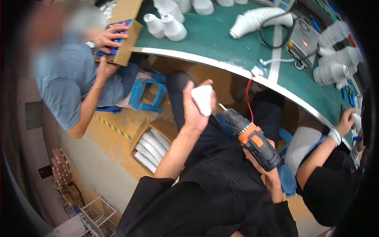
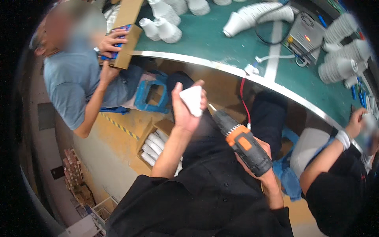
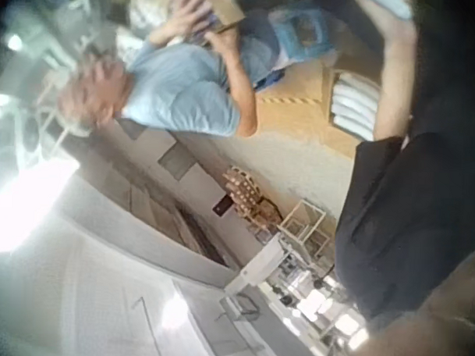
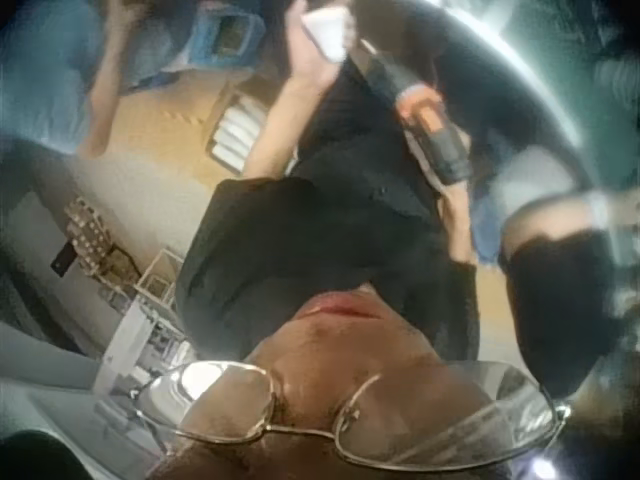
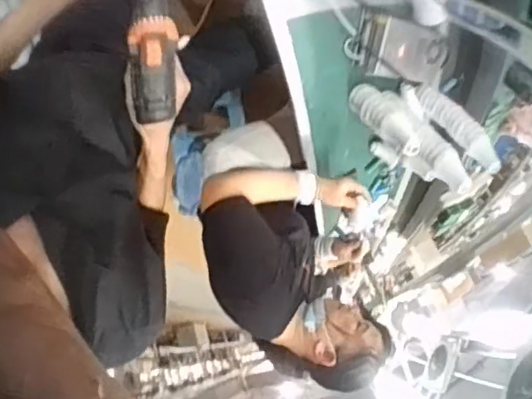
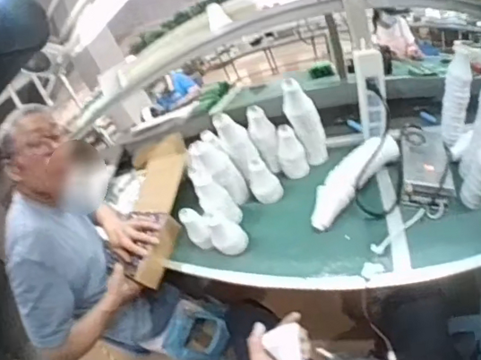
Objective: Assembling LED light bulbs on a factory production line using a power drill.
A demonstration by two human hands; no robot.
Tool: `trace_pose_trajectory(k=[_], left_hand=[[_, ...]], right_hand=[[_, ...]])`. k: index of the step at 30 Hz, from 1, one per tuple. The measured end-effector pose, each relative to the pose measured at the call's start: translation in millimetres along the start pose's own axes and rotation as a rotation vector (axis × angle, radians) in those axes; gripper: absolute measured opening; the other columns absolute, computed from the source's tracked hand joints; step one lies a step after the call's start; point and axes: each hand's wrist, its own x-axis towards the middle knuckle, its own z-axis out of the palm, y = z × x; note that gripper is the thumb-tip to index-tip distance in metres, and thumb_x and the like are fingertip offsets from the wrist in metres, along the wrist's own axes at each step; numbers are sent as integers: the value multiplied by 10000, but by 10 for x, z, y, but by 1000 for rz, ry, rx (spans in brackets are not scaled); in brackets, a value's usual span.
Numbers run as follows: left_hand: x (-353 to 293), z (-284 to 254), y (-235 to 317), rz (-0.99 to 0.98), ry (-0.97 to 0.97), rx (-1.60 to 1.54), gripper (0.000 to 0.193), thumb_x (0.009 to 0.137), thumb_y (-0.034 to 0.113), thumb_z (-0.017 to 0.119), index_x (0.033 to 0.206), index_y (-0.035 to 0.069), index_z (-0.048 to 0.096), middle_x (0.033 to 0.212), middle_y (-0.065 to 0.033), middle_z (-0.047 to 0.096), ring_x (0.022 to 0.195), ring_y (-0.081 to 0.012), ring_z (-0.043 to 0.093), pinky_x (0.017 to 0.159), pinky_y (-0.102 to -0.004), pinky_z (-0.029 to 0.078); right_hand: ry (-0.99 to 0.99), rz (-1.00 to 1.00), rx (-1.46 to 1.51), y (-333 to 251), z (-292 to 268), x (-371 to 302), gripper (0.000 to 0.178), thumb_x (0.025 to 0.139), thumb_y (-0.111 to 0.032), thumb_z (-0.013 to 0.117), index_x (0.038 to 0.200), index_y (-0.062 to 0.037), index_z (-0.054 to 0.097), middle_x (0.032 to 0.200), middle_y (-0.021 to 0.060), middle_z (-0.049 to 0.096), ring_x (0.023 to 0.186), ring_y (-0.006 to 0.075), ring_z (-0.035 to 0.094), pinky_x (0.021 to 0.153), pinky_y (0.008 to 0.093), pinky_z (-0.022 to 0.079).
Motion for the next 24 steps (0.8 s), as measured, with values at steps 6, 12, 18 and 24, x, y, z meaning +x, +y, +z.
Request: trace_pose_trajectory(k=[6,12,18,24], left_hand=[[82,1,-73,135,102,-18,627,958,612,544,1132,12,603,909,-97,600,748,-189,565,596,-302,455],[27,-18,-152,157,72,137,609,968,583,526,1148,8,617,907,-111,626,726,-194,573,596,-309,455],[-22,-27,-208,232,99,194,563,997,522,478,1180,6,606,921,-126,636,733,-199,588,606,-316,469],[-63,5,-230,320,77,272,530,1005,492,463,1194,15,593,939,-130,638,744,-191,599,606,-320,473]], right_hand=[[-1,-168,-51,1,95,81,254,694,-11,770,929,-4,675,909,144,690,826,341,698,750,363,569],[12,-96,-16,0,124,16,273,652,-34,778,883,14,640,855,138,647,747,330,655,684,367,541],[-2,-102,-17,42,158,33,267,650,-64,757,857,29,616,801,134,600,686,325,604,644,376,507],[-12,-151,-39,112,185,11,295,652,-130,739,864,30,613,807,141,599,699,338,599,653,388,508]])
